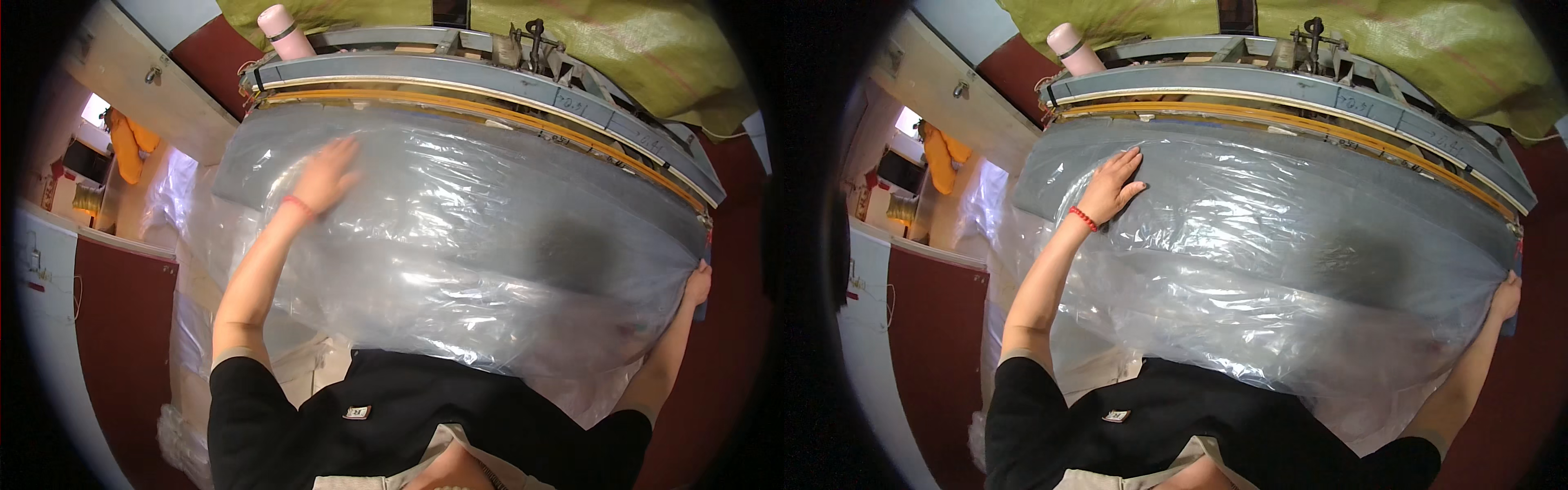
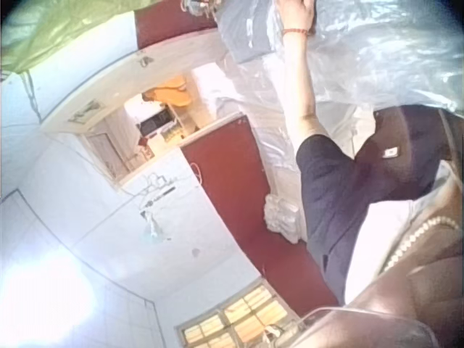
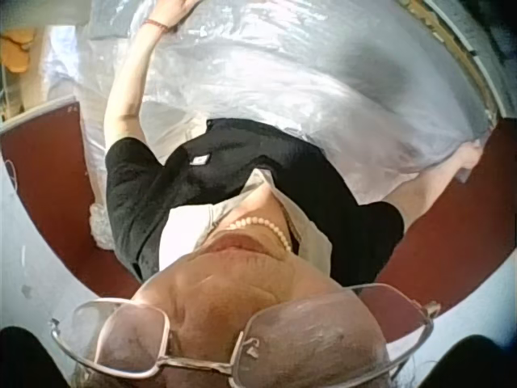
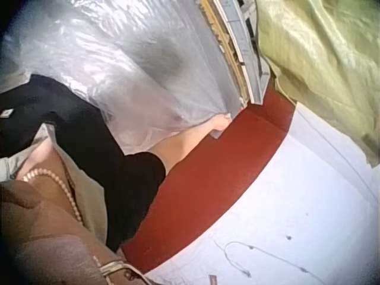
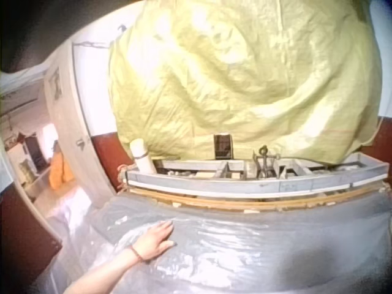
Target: Operating a heat sealing machine to seal large plastic bags/sheets.
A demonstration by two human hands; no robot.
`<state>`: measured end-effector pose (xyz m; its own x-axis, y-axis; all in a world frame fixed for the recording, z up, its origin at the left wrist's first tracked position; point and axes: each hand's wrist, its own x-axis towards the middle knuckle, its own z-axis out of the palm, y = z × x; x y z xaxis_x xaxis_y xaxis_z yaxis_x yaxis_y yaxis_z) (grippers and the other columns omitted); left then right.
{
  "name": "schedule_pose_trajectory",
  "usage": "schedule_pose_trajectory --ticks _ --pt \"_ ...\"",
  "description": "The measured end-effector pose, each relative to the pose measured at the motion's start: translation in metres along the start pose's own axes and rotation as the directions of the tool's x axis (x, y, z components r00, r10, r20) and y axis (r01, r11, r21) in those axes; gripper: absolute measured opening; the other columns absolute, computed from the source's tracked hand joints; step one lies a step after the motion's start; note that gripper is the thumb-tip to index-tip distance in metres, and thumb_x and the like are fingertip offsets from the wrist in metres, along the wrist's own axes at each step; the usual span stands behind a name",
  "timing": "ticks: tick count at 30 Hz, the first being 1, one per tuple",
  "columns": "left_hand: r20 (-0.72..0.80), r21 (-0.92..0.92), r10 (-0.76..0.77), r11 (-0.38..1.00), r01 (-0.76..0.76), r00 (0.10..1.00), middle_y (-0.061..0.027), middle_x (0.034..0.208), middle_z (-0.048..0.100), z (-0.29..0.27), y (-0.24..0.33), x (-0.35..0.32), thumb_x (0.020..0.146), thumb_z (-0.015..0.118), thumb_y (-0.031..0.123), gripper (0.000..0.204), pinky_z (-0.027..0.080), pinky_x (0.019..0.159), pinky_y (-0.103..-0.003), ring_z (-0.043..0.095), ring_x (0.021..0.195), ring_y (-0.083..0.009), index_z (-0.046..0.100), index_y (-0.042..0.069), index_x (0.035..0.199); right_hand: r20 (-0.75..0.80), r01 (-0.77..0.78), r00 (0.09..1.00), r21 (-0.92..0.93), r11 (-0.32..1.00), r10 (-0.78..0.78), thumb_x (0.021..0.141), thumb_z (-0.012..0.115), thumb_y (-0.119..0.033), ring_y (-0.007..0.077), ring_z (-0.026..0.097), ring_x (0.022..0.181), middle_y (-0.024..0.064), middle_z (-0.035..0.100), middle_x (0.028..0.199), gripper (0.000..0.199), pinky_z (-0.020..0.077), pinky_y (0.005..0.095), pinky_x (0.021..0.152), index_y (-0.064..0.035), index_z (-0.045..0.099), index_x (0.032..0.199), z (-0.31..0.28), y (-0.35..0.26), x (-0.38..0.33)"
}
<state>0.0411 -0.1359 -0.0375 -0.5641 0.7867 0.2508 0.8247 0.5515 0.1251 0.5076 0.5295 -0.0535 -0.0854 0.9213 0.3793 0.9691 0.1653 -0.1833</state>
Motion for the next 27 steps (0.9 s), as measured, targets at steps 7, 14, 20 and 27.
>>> schedule_pose_trajectory --ticks 7,14,20,27 --pt "-0.049 0.096 -0.14 0.985 0.144 0.989 -0.0079 0.127 0.04 0.007 0.004 0.038 0.079 0.049 0.032 0.045 0.032 0.092 -0.042 0.039 0.113 -0.0278 0.046 0.007 0.117 0.021 -0.03 0.999 0.07 0.997 0.029 0.084 0.034 -0.047 0.0372 0.051 0.094 0.0174 0.055 0.1 0.045 0.041 0.044 0.076 -0.0099 0.053 0.1 0.008 0.009 0.004" --pt "-0.172 0.073 -0.136 0.986 0.15 0.976 -0.0043 0.121 0.047 0.028 -0.001 0.063 0.081 0.049 0.039 0.043 0.036 0.084 -0.041 0.042 0.108 -0.0251 0.053 0.007 0.111 -0.029 0.041 0.999 0.688 0.725 -0.029 0.086 0.044 -0.035 0.0205 0.054 0.08 0.0107 0.06 0.087 0.038 0.0413 0.0315 0.071 -0.0004 0.056 0.097 0.041 0.102 0.044" --pt "-0.205 0.012 -0.092 0.995 0.096 0.974 -0.008 0.094 0.059 0.023 0.015 0.075 0.077 0.053 0.029 0.029 0.04 0.077 -0.043 0.051 0.09 -0.0281 0.058 0.009 0.097 0.173 -0.178 0.984 0.881 0.44 0.051 0.087 0.046 -0.032 0.0146 0.051 0.082 0.0068 0.057 0.091 0.038 0.0405 0.0272 0.075 0.0026 0.055 0.098 -0.016 0.132 -0.002" --pt "-0.241 -0.227 -0.272 0.949 0.219 0.932 -0.0123 0.084 0.057 0.024 0.031 0.098 0.068 0.062 0.021 0.022 0.042 0.073 -0.039 0.052 0.086 -0.0292 0.058 0.006 0.084 0.198 -0.231 0.972 0.91 0.344 0.128 0.086 0.048 -0.033 0.0143 0.051 0.082 0.0056 0.057 0.091 0.038 0.0403 0.0269 0.076 0.0012 0.056 0.098 -0.039 0.17 -0.023"
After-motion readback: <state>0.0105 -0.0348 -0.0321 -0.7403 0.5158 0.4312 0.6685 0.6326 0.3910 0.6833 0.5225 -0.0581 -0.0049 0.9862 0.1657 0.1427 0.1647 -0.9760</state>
